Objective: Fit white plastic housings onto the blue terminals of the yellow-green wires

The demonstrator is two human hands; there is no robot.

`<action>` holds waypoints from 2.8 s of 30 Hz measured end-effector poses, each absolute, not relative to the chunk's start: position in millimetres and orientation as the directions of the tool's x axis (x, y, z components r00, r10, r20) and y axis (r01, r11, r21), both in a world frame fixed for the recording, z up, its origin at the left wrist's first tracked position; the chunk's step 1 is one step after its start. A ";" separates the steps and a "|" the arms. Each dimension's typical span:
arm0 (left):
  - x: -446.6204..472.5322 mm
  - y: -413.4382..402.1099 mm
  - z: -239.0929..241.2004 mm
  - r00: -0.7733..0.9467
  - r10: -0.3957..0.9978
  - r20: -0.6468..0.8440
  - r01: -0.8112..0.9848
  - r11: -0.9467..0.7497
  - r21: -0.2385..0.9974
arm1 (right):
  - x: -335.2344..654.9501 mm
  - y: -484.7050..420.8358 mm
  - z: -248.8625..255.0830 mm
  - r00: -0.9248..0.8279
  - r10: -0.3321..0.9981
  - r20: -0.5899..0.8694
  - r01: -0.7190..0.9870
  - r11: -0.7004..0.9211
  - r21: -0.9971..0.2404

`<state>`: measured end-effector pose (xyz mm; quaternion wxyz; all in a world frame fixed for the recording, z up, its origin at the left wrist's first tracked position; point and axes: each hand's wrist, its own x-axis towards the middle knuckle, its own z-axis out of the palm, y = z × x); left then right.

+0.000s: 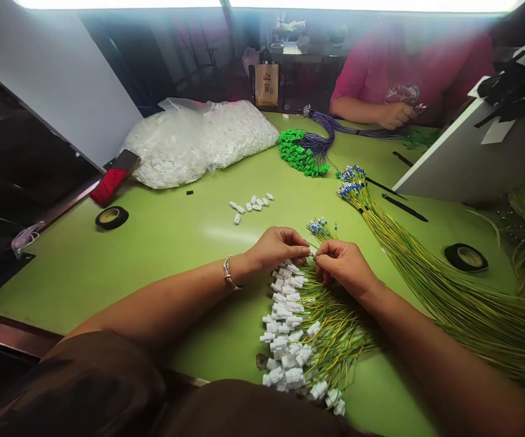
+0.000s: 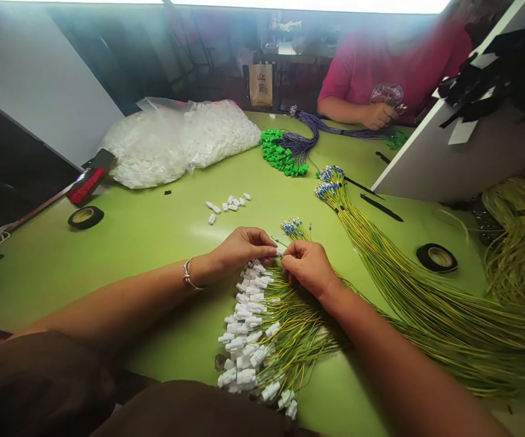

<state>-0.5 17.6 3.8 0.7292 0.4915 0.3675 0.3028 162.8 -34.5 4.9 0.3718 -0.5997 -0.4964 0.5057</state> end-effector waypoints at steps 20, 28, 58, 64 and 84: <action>-13.2 24.2 13.4 0.696 0.668 -0.261 0.170 0.200 0.965 | 171.9 -28.7 13.6 -0.088 0.975 -0.202 0.428 -0.146 -0.892; -24.0 19.8 43.8 0.937 0.269 -0.223 0.293 -0.257 0.921 | 164.2 -22.6 -14.2 -0.181 0.952 0.248 0.914 0.256 -0.315; -40.5 63.4 24.1 0.518 0.805 -0.290 0.110 0.274 0.956 | 158.7 -32.1 -14.9 -0.086 0.975 0.206 0.856 0.178 -0.486; -30.7 51.4 8.7 0.533 0.731 -0.425 -0.129 0.567 0.814 | 161.8 -31.8 -13.2 0.041 0.970 0.241 0.610 0.167 -0.775; -17.8 29.9 10.7 0.574 0.753 -0.322 0.002 0.392 0.920 | 157.5 -38.4 -11.0 -0.114 0.934 0.337 0.707 0.315 -0.634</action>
